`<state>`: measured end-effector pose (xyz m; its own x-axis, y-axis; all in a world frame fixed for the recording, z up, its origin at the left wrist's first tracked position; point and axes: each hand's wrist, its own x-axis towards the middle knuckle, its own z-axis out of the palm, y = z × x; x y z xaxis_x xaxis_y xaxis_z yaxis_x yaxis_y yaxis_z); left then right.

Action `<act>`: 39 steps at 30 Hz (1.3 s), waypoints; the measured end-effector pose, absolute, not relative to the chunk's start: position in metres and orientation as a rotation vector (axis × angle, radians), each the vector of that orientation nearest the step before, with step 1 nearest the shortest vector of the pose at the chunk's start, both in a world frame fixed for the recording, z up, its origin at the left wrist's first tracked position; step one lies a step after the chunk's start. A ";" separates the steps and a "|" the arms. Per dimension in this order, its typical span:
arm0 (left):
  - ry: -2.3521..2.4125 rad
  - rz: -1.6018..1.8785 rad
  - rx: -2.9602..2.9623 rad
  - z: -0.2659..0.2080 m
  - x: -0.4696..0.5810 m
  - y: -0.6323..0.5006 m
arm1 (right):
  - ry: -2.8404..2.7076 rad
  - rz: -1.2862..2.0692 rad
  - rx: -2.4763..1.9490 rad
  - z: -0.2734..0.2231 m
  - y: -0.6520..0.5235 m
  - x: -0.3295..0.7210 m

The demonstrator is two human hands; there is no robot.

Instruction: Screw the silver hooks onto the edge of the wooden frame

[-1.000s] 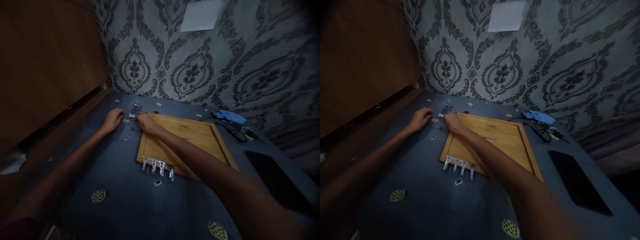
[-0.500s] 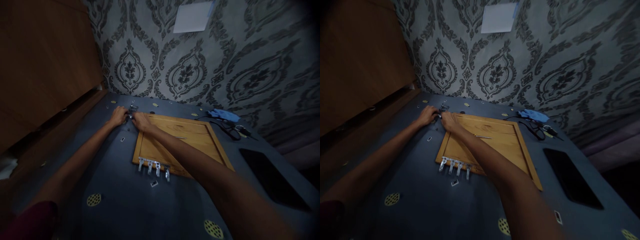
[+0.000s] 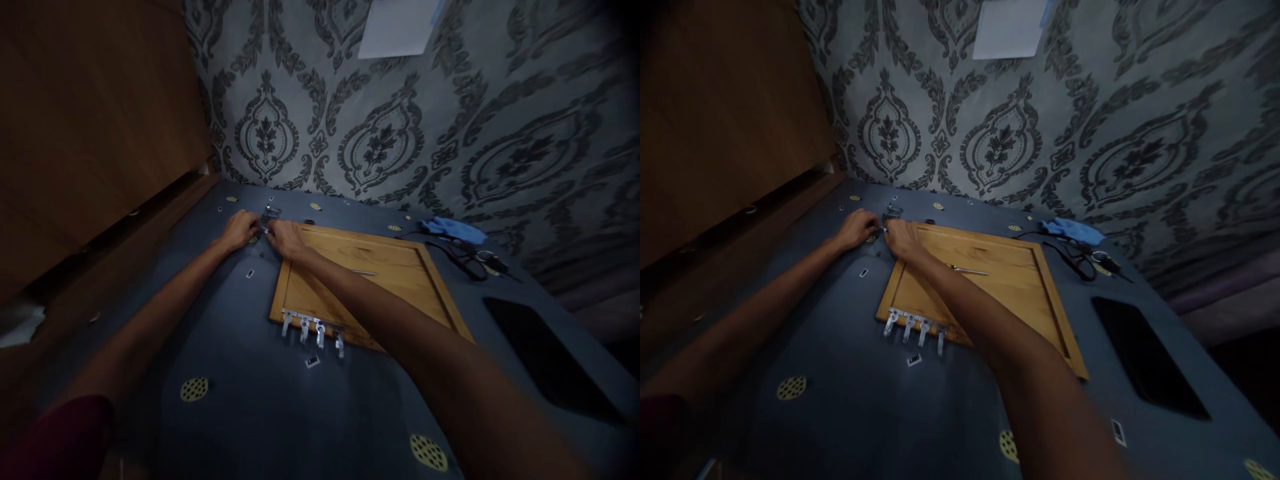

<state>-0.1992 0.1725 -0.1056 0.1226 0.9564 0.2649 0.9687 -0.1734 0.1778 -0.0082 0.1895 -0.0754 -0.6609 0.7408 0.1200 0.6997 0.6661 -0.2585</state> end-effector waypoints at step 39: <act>-1.883 -0.601 -2.443 -0.103 -0.153 0.066 | -1.644 1.165 -1.225 -0.102 0.005 0.208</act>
